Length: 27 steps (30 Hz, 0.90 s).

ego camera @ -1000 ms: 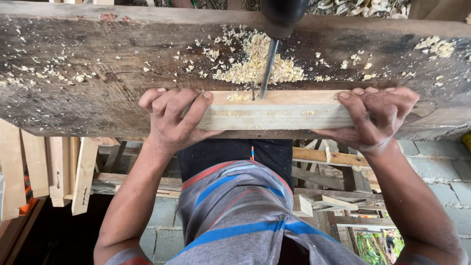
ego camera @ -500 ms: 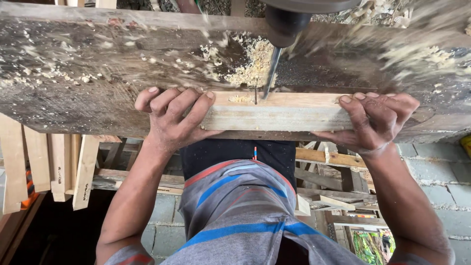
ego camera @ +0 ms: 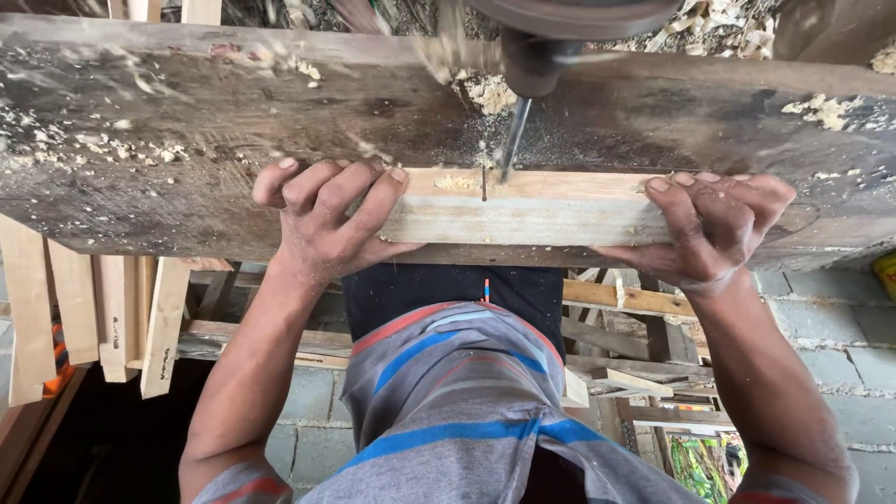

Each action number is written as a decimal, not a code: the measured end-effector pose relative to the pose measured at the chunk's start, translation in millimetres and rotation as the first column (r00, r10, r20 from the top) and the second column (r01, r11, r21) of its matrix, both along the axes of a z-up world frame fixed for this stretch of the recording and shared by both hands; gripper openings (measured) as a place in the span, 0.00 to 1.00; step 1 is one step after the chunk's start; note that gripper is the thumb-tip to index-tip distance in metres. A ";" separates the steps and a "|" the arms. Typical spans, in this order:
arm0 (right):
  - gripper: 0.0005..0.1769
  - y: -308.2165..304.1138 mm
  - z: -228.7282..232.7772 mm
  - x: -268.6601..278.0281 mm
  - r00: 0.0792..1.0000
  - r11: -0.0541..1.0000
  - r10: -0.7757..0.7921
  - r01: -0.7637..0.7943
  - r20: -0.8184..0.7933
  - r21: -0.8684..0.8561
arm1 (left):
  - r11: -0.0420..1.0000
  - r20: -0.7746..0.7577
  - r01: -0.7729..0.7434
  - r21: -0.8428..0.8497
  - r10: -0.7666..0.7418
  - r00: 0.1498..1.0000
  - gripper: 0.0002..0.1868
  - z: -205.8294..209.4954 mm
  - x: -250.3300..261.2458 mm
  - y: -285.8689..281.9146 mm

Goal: The person uses a drill press to create holes in a rectangular piece of light-colored wood. They hold the wood firmly with both hands, guiding it under the spinning drill bit while wood shavings accumulate on the workbench.

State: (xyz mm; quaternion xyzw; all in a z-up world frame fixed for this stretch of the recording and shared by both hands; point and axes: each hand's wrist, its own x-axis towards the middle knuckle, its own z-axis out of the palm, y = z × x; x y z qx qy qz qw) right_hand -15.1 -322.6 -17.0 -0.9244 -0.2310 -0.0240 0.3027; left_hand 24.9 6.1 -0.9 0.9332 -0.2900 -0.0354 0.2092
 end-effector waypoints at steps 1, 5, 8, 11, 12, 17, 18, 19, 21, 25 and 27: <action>0.32 -0.5 -0.3 -0.2 1.000 1.000 0.000 0.000 -0.003 0.000 | 1.000 -0.003 0.000 0.000 0.000 1.000 0.23 0.4 0.7 -0.4; 0.33 1.1 -2.8 -0.2 0.999 1.000 -0.016 0.016 0.037 -0.005 | 0.999 -0.014 0.027 0.016 -0.027 1.000 0.20 0.5 5.8 1.0; 0.34 3.3 -0.3 -3.8 0.999 0.998 -0.051 0.052 0.017 -0.025 | 0.999 -0.003 0.040 0.011 -0.040 0.999 0.20 0.7 10.8 0.1; 0.36 2.8 -1.7 -6.1 0.997 0.997 -0.068 0.069 0.021 -0.034 | 1.000 0.030 0.021 -0.005 -0.020 0.999 0.21 0.8 12.2 -1.9; 0.36 3.6 -2.5 -6.6 0.997 0.997 -0.064 0.066 0.049 -0.028 | 1.000 0.036 0.004 -0.014 -0.003 0.999 0.22 2.1 11.5 -1.3; 0.35 2.0 -1.2 -6.4 0.999 1.000 -0.025 0.025 0.037 -0.005 | 0.994 0.043 -0.083 -0.071 0.086 0.995 0.25 5.1 -3.6 -1.7; 0.34 -1.0 -4.6 -7.6 0.997 1.000 -0.009 0.007 0.079 0.026 | 0.991 0.034 -0.109 -0.082 0.112 0.993 0.25 5.2 -8.1 -3.2; 0.34 -2.3 -2.9 -7.3 0.998 1.000 -0.007 0.006 0.068 0.020 | 0.990 0.023 -0.111 -0.087 0.113 0.993 0.25 4.5 -14.2 -2.5; 0.34 -5.8 -1.5 -5.8 0.998 0.999 0.043 -0.043 0.044 -0.005 | 0.988 0.005 -0.128 -0.081 0.129 0.992 0.27 1.2 -26.1 -2.0; 0.34 -14.6 -5.8 -9.6 0.996 0.996 0.094 -0.094 0.009 -0.009 | 0.986 -0.001 -0.119 -0.114 0.119 0.993 0.27 0.4 -40.4 -5.1; 0.35 -17.6 -9.0 -14.0 0.993 0.993 0.115 -0.115 0.026 0.009 | 0.988 -0.029 -0.125 -0.093 0.123 0.992 0.26 0.7 -48.2 -4.7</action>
